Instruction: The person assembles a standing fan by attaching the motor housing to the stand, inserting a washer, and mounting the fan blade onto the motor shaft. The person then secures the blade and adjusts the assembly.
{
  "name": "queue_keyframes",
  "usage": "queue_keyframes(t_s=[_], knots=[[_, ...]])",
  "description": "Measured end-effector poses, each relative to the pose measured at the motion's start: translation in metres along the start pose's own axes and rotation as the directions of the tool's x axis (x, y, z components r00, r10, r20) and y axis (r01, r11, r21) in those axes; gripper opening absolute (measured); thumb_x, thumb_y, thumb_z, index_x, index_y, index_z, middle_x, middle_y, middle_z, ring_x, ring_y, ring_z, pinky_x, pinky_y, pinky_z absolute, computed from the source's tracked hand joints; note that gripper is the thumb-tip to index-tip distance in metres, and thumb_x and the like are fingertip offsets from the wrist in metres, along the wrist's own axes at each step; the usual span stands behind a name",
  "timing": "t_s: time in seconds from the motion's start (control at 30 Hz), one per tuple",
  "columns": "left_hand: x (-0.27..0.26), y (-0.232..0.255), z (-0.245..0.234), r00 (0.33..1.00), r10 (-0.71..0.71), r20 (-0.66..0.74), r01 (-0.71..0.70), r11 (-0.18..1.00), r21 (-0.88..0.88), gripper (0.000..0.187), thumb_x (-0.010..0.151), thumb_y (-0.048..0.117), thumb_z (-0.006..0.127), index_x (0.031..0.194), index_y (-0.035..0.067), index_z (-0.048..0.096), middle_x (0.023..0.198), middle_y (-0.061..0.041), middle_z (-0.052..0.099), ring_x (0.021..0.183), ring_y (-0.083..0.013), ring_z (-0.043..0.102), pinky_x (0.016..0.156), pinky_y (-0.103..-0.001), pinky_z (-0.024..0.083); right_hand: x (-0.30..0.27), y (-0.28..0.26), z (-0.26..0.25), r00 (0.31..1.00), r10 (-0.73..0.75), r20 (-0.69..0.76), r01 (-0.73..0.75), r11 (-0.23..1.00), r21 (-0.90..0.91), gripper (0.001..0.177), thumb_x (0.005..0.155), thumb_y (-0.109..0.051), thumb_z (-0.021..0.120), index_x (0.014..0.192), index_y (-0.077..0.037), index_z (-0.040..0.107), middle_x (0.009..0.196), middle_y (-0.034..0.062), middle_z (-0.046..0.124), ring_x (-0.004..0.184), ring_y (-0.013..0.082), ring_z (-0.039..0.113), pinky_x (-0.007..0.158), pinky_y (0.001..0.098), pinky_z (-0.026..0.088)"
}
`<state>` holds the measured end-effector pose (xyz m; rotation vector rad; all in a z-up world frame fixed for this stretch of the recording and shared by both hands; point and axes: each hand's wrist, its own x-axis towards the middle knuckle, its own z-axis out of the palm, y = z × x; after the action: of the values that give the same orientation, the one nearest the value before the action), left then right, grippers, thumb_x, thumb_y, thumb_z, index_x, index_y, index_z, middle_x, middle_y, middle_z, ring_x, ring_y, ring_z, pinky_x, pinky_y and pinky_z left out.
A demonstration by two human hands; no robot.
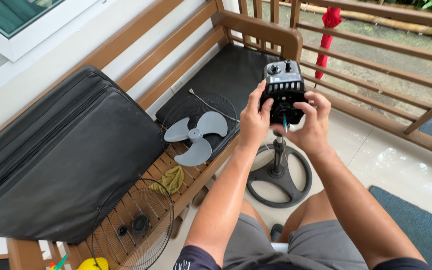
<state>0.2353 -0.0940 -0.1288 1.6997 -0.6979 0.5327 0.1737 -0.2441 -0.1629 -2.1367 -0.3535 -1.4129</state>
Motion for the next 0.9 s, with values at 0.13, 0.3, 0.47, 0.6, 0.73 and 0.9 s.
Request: queue_keyframes(t_s=[0.13,0.3,0.47,0.6,0.73,0.9], knots=[[0.002,-0.002,0.0,0.999,0.039,-0.021,-0.04,0.999,-0.017,0.043,0.106,0.015,0.063,0.147,0.015,0.05,0.141,-0.016,0.065,0.128,-0.0374,0.066,0.1,-0.041,0.06,-0.002,-0.003,0.007,1.0,-0.011,0.01,0.012,0.987,-0.162,0.062,0.075,-0.022,0.093,0.128,-0.018,0.06,0.141,0.0165,0.045,0.135,0.0415,0.046,0.113,0.0496,0.045],[0.001,0.001,-0.003,0.999,0.038,-0.017,-0.038,0.999,-0.006,0.043,0.105,0.015,0.063,0.147,0.015,0.051,0.139,-0.015,0.066,0.126,-0.0366,0.068,0.098,-0.04,0.061,0.006,-0.004,-0.003,0.988,-0.107,0.107,0.131,0.958,-0.253,0.077,0.066,-0.003,0.087,0.135,-0.021,0.058,0.143,0.0153,0.048,0.136,0.0421,0.044,0.117,0.0521,0.043],[-0.001,0.001,0.0,1.0,0.011,0.009,-0.011,1.0,0.001,0.044,0.104,0.013,0.064,0.146,0.015,0.051,0.139,-0.016,0.066,0.126,-0.0361,0.067,0.098,-0.039,0.061,-0.007,-0.006,0.01,0.997,0.049,-0.063,-0.051,0.998,-0.031,0.077,0.078,-0.028,0.1,0.131,-0.01,0.048,0.139,0.0171,0.04,0.14,0.0422,0.045,0.118,0.0525,0.044],[0.002,-0.003,0.0,0.999,0.036,-0.022,-0.036,0.999,-0.001,0.044,0.105,0.012,0.064,0.147,0.015,0.051,0.142,-0.017,0.064,0.129,-0.0364,0.066,0.1,-0.04,0.061,-0.006,-0.008,0.017,0.995,0.088,-0.039,-0.091,0.992,-0.089,0.069,0.076,-0.023,0.099,0.125,-0.011,0.05,0.14,0.0175,0.043,0.136,0.0415,0.045,0.113,0.0519,0.045],[0.001,-0.001,-0.002,1.0,0.013,-0.013,-0.013,1.0,-0.006,0.044,0.105,0.012,0.063,0.146,0.015,0.051,0.14,-0.016,0.065,0.127,-0.0358,0.067,0.099,-0.04,0.061,0.0,-0.018,0.009,1.0,-0.01,0.003,0.01,0.969,-0.246,0.067,0.07,-0.008,0.091,0.128,-0.016,0.058,0.142,0.0175,0.046,0.139,0.042,0.045,0.117,0.0537,0.043],[-0.002,0.0,0.001,1.0,0.002,0.001,-0.002,1.0,0.003,0.044,0.104,0.013,0.064,0.146,0.015,0.052,0.141,-0.017,0.065,0.128,-0.0357,0.066,0.099,-0.04,0.061,-0.011,-0.016,0.016,0.995,0.071,-0.075,-0.077,0.993,-0.093,0.074,0.075,-0.025,0.097,0.13,-0.009,0.051,0.145,0.0196,0.041,0.138,0.0448,0.043,0.115,0.0558,0.04]])
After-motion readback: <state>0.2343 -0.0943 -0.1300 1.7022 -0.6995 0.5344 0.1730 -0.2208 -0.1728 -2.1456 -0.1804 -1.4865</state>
